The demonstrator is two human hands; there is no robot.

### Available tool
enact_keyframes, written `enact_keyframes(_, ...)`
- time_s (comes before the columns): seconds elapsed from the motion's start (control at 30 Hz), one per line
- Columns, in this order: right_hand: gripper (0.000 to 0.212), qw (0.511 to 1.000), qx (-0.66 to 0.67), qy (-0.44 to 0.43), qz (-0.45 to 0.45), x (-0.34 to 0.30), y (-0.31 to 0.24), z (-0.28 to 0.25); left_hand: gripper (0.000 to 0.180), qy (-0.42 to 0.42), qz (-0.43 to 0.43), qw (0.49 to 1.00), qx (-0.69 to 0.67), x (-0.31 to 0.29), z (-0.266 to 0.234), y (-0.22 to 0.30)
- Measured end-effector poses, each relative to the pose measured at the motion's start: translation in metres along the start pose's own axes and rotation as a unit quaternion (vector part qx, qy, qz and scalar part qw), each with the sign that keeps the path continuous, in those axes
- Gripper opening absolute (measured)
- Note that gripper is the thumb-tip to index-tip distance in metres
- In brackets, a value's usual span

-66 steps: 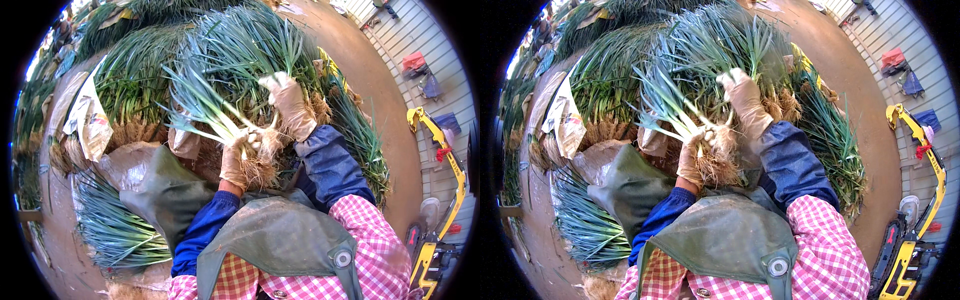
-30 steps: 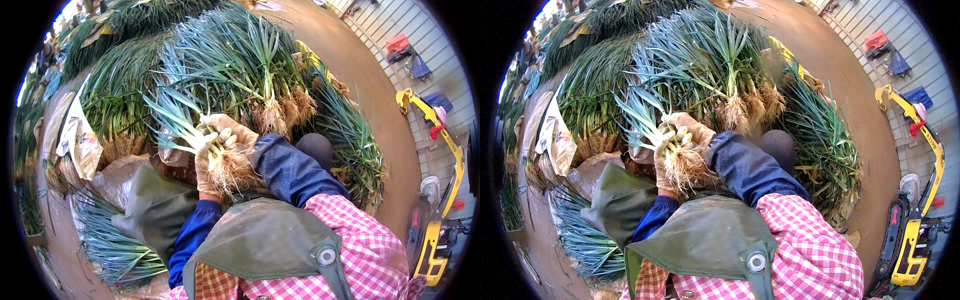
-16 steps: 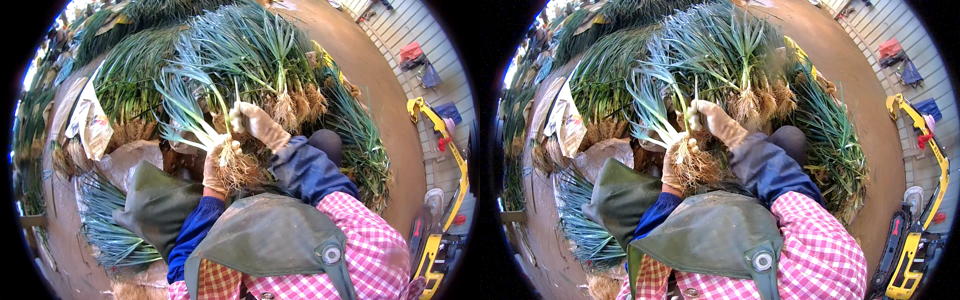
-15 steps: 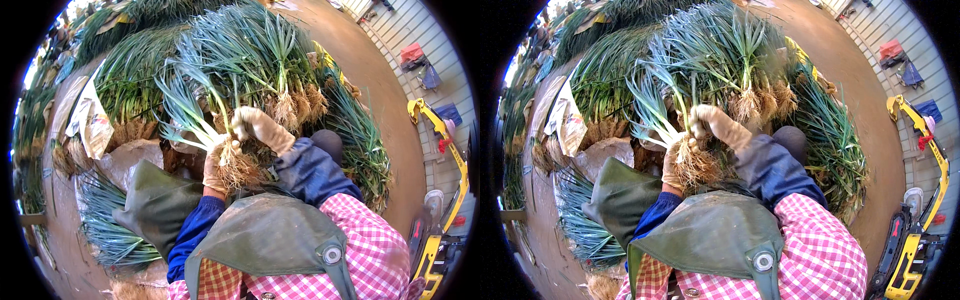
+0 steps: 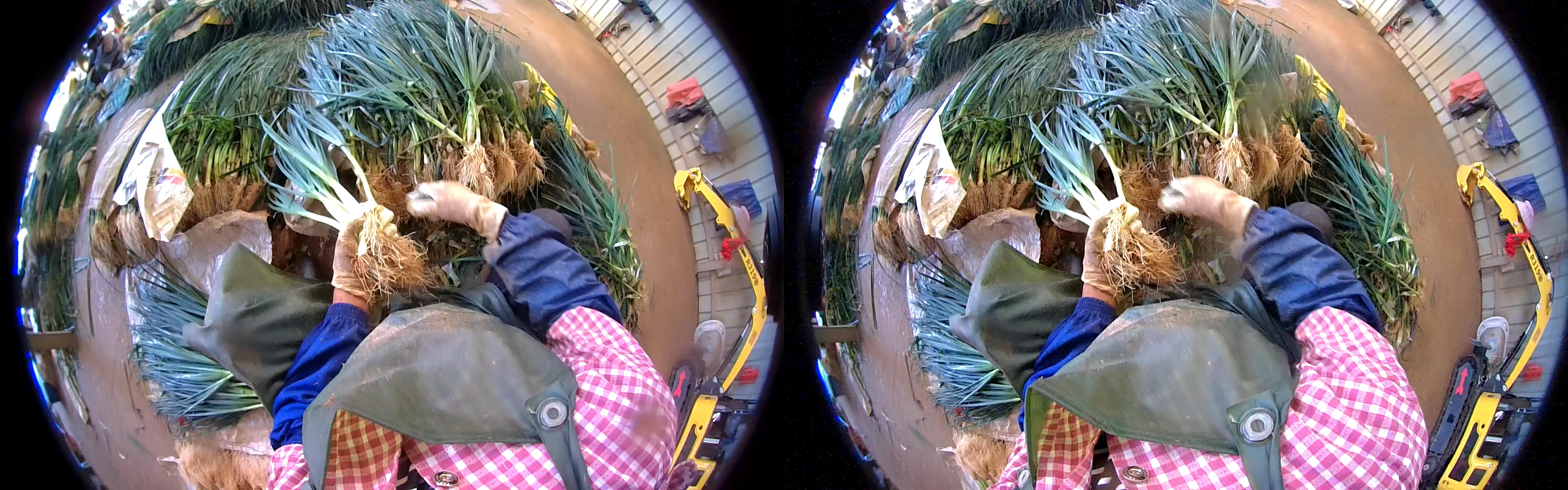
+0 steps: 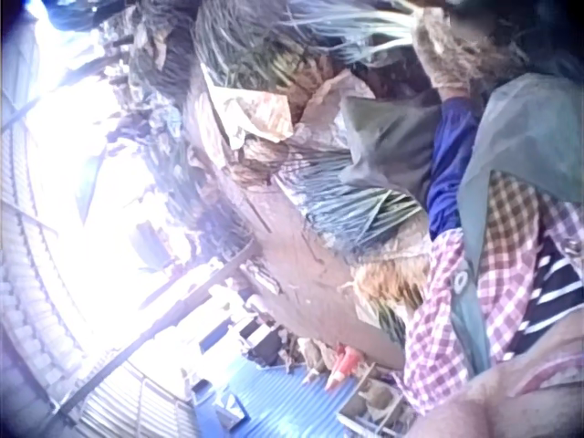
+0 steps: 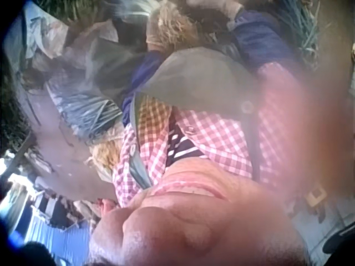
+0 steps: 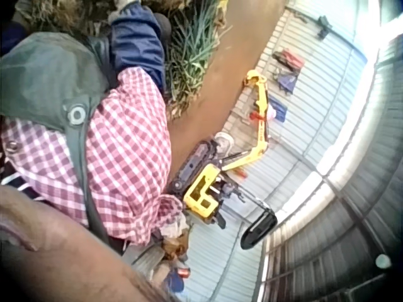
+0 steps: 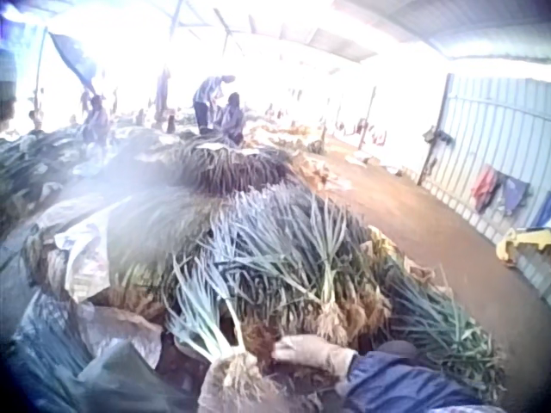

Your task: The person cleans and bundles scallions by hand, removing dirt and damaged leaves from the stalks and securing them together.

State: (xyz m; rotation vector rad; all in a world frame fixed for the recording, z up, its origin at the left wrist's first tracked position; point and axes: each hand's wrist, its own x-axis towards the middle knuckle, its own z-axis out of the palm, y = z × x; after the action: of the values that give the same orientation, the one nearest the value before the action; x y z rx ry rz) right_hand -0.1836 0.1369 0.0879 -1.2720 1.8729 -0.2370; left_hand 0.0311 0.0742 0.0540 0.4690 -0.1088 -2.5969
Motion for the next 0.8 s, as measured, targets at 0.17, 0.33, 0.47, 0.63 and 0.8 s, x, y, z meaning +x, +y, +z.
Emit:
enact_keyframes(0.17, 0.028, 0.851, 0.496, -0.091, -0.146, 0.061, -0.012, 0.048, 0.034, 0.002, -0.016, 0.999, 0.038, 0.006, -0.006, 0.000)
enact_keyframes(0.33, 0.020, 0.872, 0.467, 0.020, -0.143, 0.036, -0.029, 0.028, 0.032, 0.032, -0.037, 0.998, 0.040, 0.003, 0.004, -0.003)
enact_keyframes(0.47, 0.024, 0.951, 0.251, 0.081, -0.163, 0.026, -0.035, 0.020, 0.028, 0.079, -0.001, 0.993, 0.091, 0.013, -0.008, -0.007)
enact_keyframes(0.63, 0.036, 0.984, 0.002, 0.110, -0.137, 0.014, -0.042, 0.038, 0.023, 0.039, -0.033, 0.999, -0.005, 0.013, -0.002, -0.011)
enact_keyframes(0.8, 0.021, 0.935, 0.238, -0.062, -0.256, 0.015, -0.027, 0.035, 0.028, -0.025, -0.027, 0.999, -0.006, 0.020, -0.014, -0.006)
